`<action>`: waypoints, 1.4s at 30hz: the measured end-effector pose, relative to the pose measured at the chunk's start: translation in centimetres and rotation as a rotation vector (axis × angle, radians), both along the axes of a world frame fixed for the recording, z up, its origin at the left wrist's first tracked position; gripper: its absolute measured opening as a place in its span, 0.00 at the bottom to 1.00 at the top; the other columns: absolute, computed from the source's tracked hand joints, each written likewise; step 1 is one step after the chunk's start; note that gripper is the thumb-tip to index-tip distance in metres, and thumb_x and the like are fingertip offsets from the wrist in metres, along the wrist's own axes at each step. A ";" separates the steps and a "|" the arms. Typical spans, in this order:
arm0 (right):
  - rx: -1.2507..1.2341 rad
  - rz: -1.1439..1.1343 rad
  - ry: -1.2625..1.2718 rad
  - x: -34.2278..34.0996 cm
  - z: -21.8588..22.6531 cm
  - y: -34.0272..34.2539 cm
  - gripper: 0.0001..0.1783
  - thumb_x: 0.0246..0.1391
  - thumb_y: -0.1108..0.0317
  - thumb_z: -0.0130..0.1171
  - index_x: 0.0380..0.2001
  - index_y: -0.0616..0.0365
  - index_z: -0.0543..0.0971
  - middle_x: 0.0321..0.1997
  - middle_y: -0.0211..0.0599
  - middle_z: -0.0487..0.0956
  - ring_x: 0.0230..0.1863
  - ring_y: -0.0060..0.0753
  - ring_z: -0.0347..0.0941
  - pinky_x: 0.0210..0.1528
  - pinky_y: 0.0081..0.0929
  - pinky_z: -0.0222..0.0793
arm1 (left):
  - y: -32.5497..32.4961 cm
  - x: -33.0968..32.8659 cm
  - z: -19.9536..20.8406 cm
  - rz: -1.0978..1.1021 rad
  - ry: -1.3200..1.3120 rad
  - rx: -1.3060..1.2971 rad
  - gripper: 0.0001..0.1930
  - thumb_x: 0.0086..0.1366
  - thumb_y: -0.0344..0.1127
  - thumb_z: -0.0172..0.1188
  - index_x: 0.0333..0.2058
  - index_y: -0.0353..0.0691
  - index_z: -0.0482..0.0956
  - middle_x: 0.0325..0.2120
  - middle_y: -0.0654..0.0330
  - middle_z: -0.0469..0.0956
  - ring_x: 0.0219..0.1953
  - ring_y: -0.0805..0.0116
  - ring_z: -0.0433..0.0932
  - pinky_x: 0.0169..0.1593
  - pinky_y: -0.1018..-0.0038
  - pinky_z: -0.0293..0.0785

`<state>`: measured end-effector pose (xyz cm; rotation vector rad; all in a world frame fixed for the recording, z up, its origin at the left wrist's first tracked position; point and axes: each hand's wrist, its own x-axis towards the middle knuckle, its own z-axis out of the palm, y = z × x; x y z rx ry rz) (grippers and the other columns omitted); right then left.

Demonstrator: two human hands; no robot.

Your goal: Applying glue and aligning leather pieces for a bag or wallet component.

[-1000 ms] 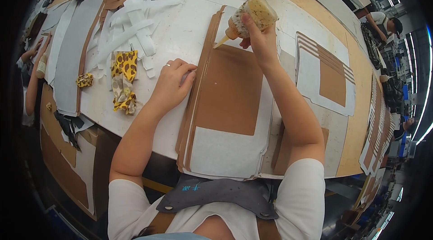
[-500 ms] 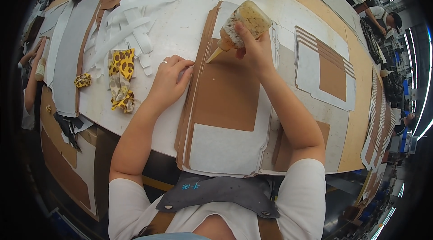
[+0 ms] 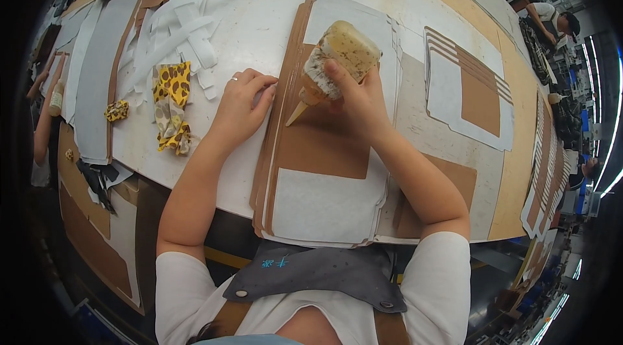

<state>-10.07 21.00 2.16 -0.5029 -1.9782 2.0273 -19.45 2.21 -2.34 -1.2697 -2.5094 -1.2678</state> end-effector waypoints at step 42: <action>0.078 -0.051 0.104 -0.7 0.4 0.2 0.27 0.52 0.49 0.57 0.45 0.60 0.68 0.35 0.34 0.75 0.27 0.22 0.74 0.14 0.15 0.67 | 0.1 -0.2 -0.1 -0.009 0.007 0.004 0.08 0.60 0.29 0.52 0.36 0.35 0.77 0.30 0.56 0.74 0.35 0.58 0.70 0.39 0.67 0.65</action>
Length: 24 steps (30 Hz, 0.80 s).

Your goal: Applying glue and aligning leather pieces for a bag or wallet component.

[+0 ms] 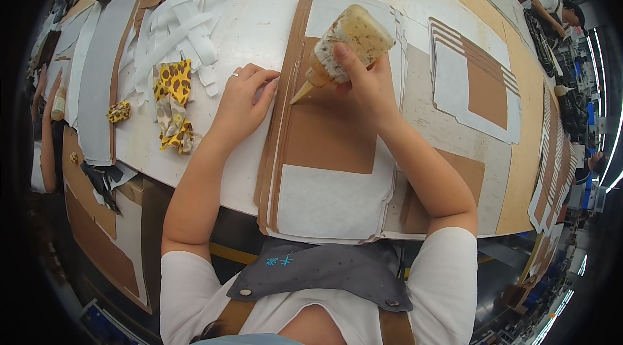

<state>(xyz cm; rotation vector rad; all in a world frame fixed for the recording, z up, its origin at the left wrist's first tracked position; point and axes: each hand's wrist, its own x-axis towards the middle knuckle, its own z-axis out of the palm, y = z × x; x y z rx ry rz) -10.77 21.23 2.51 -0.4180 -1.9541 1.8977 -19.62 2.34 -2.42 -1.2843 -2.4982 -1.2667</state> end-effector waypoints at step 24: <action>-0.050 -0.096 0.107 -1.8 0.5 2.8 0.27 0.54 0.47 0.54 0.45 0.60 0.68 0.32 0.37 0.75 0.22 0.25 0.73 0.19 0.19 0.71 | 0.1 -0.4 -0.3 0.020 -0.046 0.058 0.09 0.60 0.29 0.51 0.37 0.34 0.76 0.30 0.54 0.74 0.34 0.61 0.72 0.39 0.70 0.68</action>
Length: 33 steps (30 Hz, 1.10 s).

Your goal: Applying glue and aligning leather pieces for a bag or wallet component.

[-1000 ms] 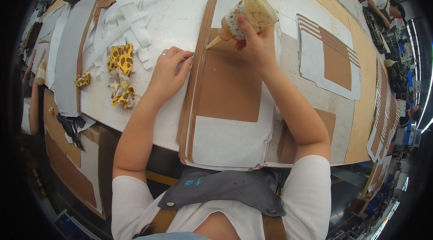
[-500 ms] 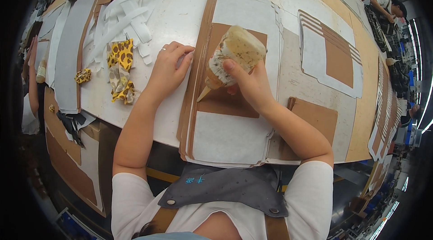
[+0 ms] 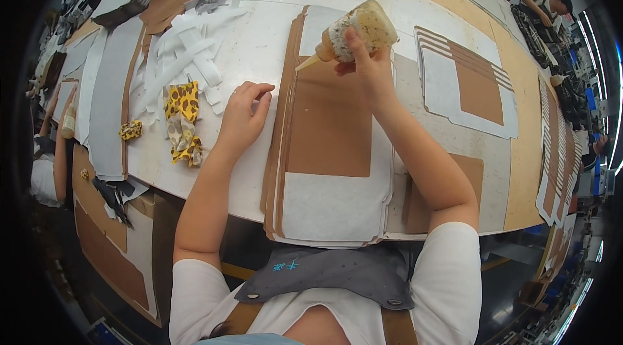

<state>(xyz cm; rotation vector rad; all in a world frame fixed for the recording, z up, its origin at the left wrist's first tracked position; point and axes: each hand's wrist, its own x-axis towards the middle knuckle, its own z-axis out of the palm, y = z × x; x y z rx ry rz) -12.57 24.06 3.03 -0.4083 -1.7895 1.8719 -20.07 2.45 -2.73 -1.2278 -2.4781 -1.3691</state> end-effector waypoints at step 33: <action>0.939 -0.565 -1.588 39.7 7.3 16.1 0.38 0.38 0.44 0.61 0.47 0.62 0.68 0.38 0.53 0.78 0.42 0.49 0.75 0.41 0.38 0.70 | -0.8 5.7 7.5 -0.169 -0.128 0.042 0.09 0.60 0.30 0.54 0.40 0.35 0.75 0.33 0.57 0.74 0.37 0.67 0.72 0.43 0.74 0.67</action>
